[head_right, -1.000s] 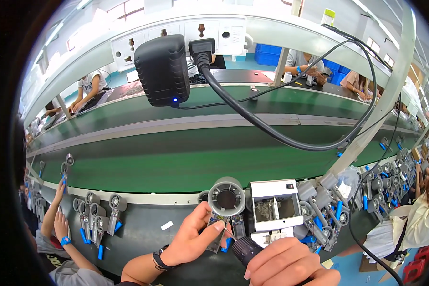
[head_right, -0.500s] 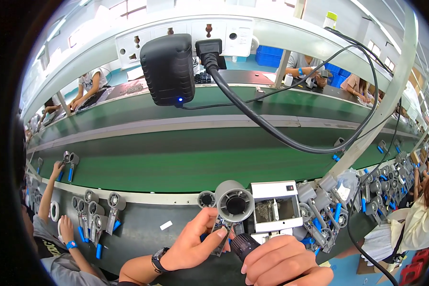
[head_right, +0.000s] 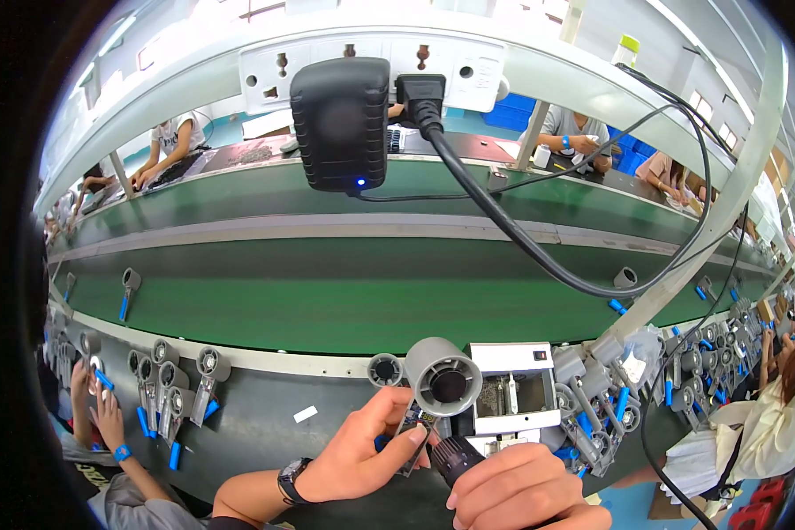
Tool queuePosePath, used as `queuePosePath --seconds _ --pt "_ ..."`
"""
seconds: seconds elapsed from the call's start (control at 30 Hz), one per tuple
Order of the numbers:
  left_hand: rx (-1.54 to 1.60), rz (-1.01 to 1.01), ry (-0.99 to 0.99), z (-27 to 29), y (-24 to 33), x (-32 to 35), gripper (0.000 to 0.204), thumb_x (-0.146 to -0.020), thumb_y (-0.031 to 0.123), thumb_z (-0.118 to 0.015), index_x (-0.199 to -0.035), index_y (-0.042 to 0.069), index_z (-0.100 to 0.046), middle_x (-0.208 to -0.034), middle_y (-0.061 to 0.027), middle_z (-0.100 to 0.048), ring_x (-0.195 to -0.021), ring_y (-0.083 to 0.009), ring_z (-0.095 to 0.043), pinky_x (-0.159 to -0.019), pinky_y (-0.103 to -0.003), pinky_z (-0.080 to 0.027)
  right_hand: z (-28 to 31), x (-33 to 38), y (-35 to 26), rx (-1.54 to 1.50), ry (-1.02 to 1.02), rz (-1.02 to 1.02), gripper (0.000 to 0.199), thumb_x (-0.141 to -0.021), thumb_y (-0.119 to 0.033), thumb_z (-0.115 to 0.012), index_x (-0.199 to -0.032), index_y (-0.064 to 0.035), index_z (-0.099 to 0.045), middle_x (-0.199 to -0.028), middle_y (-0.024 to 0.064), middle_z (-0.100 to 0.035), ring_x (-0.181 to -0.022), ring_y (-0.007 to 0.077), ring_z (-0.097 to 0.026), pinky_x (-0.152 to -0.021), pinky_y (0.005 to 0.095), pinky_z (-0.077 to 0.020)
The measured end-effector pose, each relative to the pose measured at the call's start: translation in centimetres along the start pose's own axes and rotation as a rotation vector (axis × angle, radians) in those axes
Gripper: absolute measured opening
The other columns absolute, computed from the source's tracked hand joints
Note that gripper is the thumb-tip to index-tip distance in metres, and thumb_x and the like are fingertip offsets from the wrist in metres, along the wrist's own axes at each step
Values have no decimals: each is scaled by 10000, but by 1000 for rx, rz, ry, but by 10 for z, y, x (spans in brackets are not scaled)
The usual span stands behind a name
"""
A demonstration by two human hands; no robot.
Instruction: The person assembles electronic components by securing metal parts to a metal housing with screws using an electric screwdriver.
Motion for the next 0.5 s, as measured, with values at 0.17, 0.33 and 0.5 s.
queuePosePath --seconds 0.17,0.33,0.5 --pt "-44 -27 18 2 -1 0 285 -993 57 -490 -1255 -18 -406 -973 -108 -677 -742 -124 -641 -676 -291 -521 -3 3 5 -32 -22 37 357 -888 -167 -717 -1046 -85 -408 -572 2 -546 -411 101 -546 -409 241 -521" --pt "-184 -84 68 5 -4 1 277 -964 63 -516 -1214 -10 -422 -873 -96 -686 -654 -134 -634 -604 -299 -495 -5 5 10 -50 -51 41 347 -898 -162 -710 -1046 -98 -403 -581 -11 -550 -413 85 -539 -412 221 -486" --pt "-213 -131 129 5 3 1 312 -924 100 -582 -1179 -21 -448 -814 -179 -631 -627 -319 -619 -572 -384 -465 -7 6 10 -73 -31 51 339 -902 -163 -710 -1024 -105 -400 -582 -25 -553 -413 73 -533 -416 203 -450"
Point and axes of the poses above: each hand's wrist, its own x-axis away from the middle knuckle, its own z-axis out of the back of the hand, y = z × x, the point moved 2 cm from there along -x, towards the middle knuckle
